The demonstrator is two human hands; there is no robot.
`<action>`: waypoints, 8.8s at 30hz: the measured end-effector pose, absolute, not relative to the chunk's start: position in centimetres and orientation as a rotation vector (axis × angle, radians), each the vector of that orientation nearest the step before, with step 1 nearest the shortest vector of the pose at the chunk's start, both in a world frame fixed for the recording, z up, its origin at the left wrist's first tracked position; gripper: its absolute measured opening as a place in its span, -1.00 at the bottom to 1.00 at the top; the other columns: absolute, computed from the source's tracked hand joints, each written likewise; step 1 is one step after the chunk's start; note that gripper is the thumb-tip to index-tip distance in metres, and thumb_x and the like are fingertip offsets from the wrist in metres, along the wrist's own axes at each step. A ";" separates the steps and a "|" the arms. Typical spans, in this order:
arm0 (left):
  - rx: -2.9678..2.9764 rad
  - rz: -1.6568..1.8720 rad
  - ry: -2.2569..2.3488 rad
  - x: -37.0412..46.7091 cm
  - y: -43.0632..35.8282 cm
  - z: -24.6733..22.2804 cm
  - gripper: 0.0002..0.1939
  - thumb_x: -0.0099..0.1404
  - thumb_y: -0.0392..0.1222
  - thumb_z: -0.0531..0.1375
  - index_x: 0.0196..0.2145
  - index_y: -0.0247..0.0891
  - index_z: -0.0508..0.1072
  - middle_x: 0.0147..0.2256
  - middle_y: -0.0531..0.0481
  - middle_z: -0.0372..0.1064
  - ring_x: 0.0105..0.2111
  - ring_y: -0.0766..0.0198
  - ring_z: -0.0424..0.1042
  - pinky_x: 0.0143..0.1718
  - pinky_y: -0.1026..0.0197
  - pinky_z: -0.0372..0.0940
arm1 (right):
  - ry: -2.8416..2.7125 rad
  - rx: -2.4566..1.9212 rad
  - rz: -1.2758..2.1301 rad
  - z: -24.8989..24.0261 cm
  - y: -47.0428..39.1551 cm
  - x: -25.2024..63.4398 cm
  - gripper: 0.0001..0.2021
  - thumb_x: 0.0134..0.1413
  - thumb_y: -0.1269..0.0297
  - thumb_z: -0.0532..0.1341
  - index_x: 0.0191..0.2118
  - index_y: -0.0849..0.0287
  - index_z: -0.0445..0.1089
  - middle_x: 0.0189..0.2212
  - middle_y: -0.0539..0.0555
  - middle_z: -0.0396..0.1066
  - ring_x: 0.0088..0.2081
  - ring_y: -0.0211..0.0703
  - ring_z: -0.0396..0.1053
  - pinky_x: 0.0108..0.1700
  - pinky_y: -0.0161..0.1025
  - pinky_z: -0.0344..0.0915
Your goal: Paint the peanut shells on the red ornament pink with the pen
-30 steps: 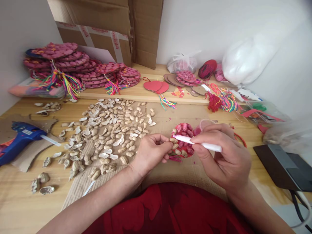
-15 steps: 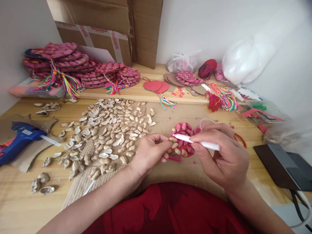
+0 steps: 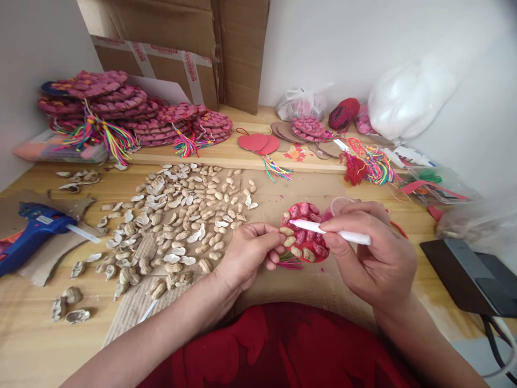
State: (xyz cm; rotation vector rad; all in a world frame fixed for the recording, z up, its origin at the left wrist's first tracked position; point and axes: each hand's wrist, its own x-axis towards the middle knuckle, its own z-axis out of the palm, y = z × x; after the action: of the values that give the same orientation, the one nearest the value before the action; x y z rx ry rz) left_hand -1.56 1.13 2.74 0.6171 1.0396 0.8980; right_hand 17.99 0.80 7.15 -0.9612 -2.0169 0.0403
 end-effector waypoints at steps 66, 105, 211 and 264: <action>0.630 0.959 1.046 -1.7 1.2 2.6 -0.79 0.05 -0.18 0.43 -0.49 -0.35 0.52 -0.57 0.06 0.41 -0.66 0.46 0.28 -0.68 0.41 0.18 | -1.870 -1.577 -0.177 5.9 4.7 24.4 -0.84 0.09 0.08 0.33 -0.35 0.02 0.55 -0.46 -0.01 0.52 -0.37 -0.14 0.37 -0.18 -0.10 0.19; 0.805 0.965 1.128 -1.3 0.8 2.7 -0.85 0.08 -0.18 0.36 -0.47 -0.30 0.50 -0.66 0.14 0.35 -0.71 0.46 0.28 -0.70 0.44 0.15 | -1.661 -1.329 0.040 9.1 0.3 22.6 -0.89 0.12 0.26 0.33 -0.20 0.00 0.53 -0.32 0.06 0.53 -0.28 -0.04 0.46 -0.17 -0.04 0.32; 0.702 0.940 1.027 -1.3 0.6 2.5 -0.84 0.04 -0.20 0.39 -0.48 -0.33 0.51 -0.67 0.13 0.35 -0.71 0.49 0.25 -0.70 0.44 0.08 | -1.956 -1.016 -0.059 7.7 0.3 18.1 -0.79 0.03 0.49 0.34 -0.20 0.10 0.48 -0.39 0.00 0.50 -0.19 -0.11 0.42 -0.07 -0.10 0.37; 1.586 1.188 1.397 -1.6 -0.2 3.4 -0.92 0.17 -0.35 0.26 -0.45 -0.24 0.54 -0.49 0.04 0.49 -0.53 0.32 0.40 -0.45 0.29 0.26 | -1.995 -0.959 -0.176 9.6 -0.8 17.5 -0.82 0.04 0.47 0.33 -0.21 0.11 0.47 -0.40 -0.01 0.53 -0.27 -0.13 0.41 -0.07 -0.07 0.39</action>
State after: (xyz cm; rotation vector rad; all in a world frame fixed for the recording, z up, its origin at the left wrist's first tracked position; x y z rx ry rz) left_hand -1.60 -0.18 3.36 1.5861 1.3970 1.1882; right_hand 17.51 -0.76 9.63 -0.9585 -1.9949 -0.1764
